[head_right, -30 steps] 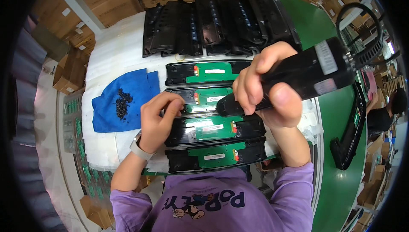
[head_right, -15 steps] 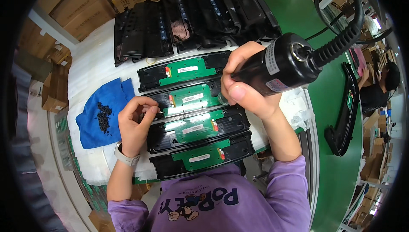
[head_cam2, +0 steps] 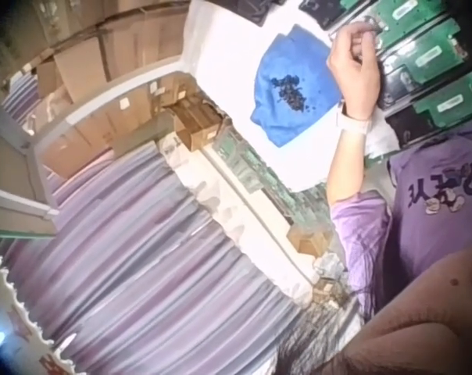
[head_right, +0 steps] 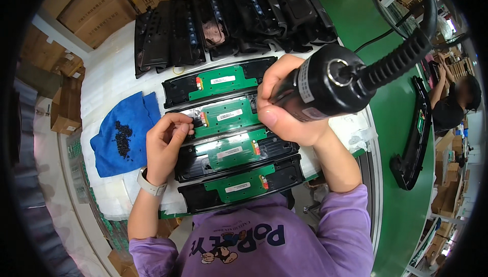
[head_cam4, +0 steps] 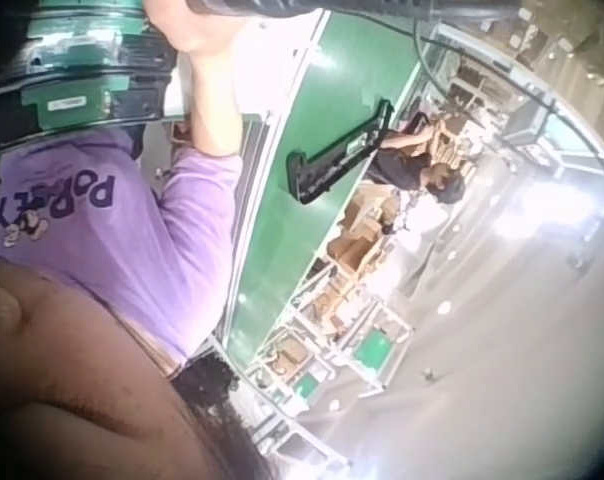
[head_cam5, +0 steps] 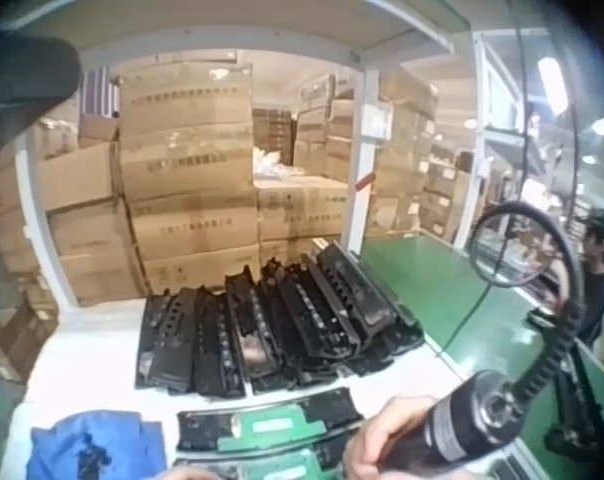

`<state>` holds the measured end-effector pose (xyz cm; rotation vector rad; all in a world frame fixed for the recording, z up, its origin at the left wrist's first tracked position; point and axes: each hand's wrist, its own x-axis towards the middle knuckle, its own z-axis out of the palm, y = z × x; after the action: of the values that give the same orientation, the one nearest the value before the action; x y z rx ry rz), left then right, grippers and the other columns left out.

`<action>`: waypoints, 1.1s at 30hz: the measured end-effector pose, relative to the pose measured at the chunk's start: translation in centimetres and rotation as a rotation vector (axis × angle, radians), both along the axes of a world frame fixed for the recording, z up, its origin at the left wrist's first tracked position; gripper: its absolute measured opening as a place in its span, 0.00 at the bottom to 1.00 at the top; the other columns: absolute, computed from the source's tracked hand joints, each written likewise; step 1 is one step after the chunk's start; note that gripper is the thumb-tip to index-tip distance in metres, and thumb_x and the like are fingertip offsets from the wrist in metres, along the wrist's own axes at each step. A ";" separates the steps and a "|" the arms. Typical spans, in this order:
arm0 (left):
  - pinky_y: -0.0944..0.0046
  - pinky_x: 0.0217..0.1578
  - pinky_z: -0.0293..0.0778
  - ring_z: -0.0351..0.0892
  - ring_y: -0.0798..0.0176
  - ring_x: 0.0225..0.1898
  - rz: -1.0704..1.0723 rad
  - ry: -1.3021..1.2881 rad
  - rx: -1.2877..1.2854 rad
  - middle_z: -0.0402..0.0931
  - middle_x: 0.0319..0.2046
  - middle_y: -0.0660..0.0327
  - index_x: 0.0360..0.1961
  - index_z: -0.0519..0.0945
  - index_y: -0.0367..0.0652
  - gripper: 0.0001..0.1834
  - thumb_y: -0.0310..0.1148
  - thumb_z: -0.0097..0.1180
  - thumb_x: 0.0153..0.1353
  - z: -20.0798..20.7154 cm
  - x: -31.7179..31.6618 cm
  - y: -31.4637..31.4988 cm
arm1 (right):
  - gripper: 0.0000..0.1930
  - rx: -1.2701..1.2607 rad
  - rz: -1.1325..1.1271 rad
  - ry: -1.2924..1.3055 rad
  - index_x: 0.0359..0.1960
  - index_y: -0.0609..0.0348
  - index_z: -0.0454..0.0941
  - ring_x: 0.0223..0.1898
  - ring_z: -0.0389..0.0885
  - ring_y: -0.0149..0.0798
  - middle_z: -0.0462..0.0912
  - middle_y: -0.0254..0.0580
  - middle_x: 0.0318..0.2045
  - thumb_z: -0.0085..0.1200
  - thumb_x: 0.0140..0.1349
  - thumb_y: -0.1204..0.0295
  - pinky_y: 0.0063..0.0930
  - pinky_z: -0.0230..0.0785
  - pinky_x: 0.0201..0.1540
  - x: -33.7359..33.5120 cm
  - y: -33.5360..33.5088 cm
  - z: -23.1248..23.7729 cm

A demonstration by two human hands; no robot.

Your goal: Assemble toner cartridges using an electric screwdriver to secure small components.

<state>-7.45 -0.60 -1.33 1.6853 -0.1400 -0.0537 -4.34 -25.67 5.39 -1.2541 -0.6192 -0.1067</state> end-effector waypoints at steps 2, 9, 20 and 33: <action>0.75 0.33 0.71 0.77 0.71 0.31 0.000 0.007 -0.007 0.76 0.31 0.58 0.34 0.76 0.32 0.05 0.20 0.50 0.57 0.0 0.1 0.0 | 0.12 -0.037 0.005 0.024 0.28 0.65 0.68 0.21 0.71 0.24 0.73 0.35 0.20 0.58 0.44 0.76 0.16 0.66 0.26 0.0 0.0 -0.1; 0.74 0.34 0.72 0.77 0.70 0.31 -0.018 -0.004 0.016 0.77 0.31 0.59 0.36 0.76 0.32 0.06 0.21 0.50 0.57 0.0 0.1 0.0 | 0.11 -0.169 -0.090 -0.044 0.27 0.64 0.69 0.20 0.71 0.23 0.74 0.34 0.20 0.57 0.42 0.80 0.15 0.63 0.23 -0.9 0.3 -0.1; 0.74 0.35 0.74 0.79 0.69 0.34 -0.166 0.025 -0.145 0.78 0.30 0.58 0.38 0.77 0.32 0.09 0.18 0.53 0.55 2.7 -1.9 -1.4 | 0.21 0.443 0.339 -0.111 0.43 0.60 0.63 0.14 0.70 0.32 0.71 0.36 0.19 0.49 0.58 0.56 0.28 0.63 0.24 -0.5 1.0 2.4; 0.72 0.40 0.75 0.78 0.67 0.37 -0.334 0.155 -0.281 0.77 0.34 0.54 0.35 0.76 0.27 0.07 0.15 0.54 0.52 2.3 -1.9 -0.7 | 0.20 0.484 0.291 -0.069 0.42 0.59 0.63 0.13 0.69 0.30 0.71 0.33 0.19 0.45 0.60 0.55 0.28 0.64 0.24 -0.7 2.7 1.0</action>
<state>-9.34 -1.26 0.97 1.3582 -0.2969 -0.3966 -5.01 -23.02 6.35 -0.6880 -0.7753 -0.0531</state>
